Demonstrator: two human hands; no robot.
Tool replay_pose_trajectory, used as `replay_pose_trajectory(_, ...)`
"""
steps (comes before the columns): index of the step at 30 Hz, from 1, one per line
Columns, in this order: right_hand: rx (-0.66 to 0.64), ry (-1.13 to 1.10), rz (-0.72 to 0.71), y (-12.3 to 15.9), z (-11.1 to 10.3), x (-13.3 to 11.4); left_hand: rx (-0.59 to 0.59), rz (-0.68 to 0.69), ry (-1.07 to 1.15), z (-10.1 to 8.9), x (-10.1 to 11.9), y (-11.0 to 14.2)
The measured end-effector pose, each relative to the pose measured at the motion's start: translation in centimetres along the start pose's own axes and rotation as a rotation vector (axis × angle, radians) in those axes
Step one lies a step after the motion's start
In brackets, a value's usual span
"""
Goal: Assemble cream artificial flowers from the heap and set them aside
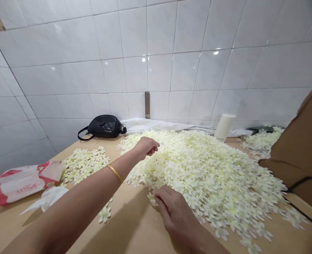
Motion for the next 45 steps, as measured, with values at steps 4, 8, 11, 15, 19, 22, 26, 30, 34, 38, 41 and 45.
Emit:
replay_pose_trajectory(4, 0.076, 0.01, 0.005, 0.0, -0.4, 0.7, 0.086, -0.053, -0.036, 1.0, 0.7, -2.8)
replay_pose_trajectory(8, 0.243, -0.025, 0.067, 0.0, -1.5, 1.4, 0.178, 0.054, -0.034, 0.4, 0.3, -1.8)
replay_pose_trajectory(11, 0.358, -0.157, 0.234, 0.2, -2.2, 2.3, 0.168, 0.137, -0.04, -0.2, -1.6, 1.5)
replay_pose_trajectory(15, 0.429, -0.489, 0.436, 0.4, -1.8, 3.1, 0.04, 0.206, -0.035, -0.3, -5.8, 6.2)
replay_pose_trajectory(19, 0.346, -0.688, 0.46, 0.1, -0.6, 2.7, -0.156, 0.122, 0.147, 0.2, -10.0, 8.2)
replay_pose_trajectory(22, 0.265, -0.603, 0.424, 0.0, 0.1, 2.1, -0.213, 0.05, 0.266, 0.5, -11.7, 8.1)
replay_pose_trajectory(26, 0.2, -0.118, 0.259, -0.2, -0.1, 1.3, -0.191, 0.028, 0.312, 0.8, -12.0, 8.0)
replay_pose_trajectory(30, 0.21, 0.166, 0.1, -0.4, -0.4, 0.6, -0.193, 0.091, 0.34, 1.0, -11.6, 8.3)
replay_pose_trajectory(34, 0.251, 0.137, 0.159, -0.1, -0.7, 1.0, -0.141, 0.246, 0.296, 0.8, -11.1, 8.8)
replay_pose_trajectory(38, 0.259, 0.051, 0.151, -0.1, -0.8, 0.9, -0.195, 0.184, 0.318, 1.2, -11.8, 8.9)
replay_pose_trajectory(41, 0.234, -0.023, 0.059, -0.4, -0.7, 0.2, -0.234, 0.074, 0.432, 1.3, -12.5, 8.5)
replay_pose_trajectory(45, 0.188, -0.106, -0.022, -0.6, -0.6, -0.2, -0.246, 0.03, 0.429, 0.9, -12.8, 7.9)
Point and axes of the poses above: each hand's wrist, its own y-axis away from the middle knuckle, its own z-axis out of the palm, x = y × z, the point moved 4 cm from there along -y, towards the middle knuckle, and after that the axes turned 15 degrees about -z, right-handed, at the moved point
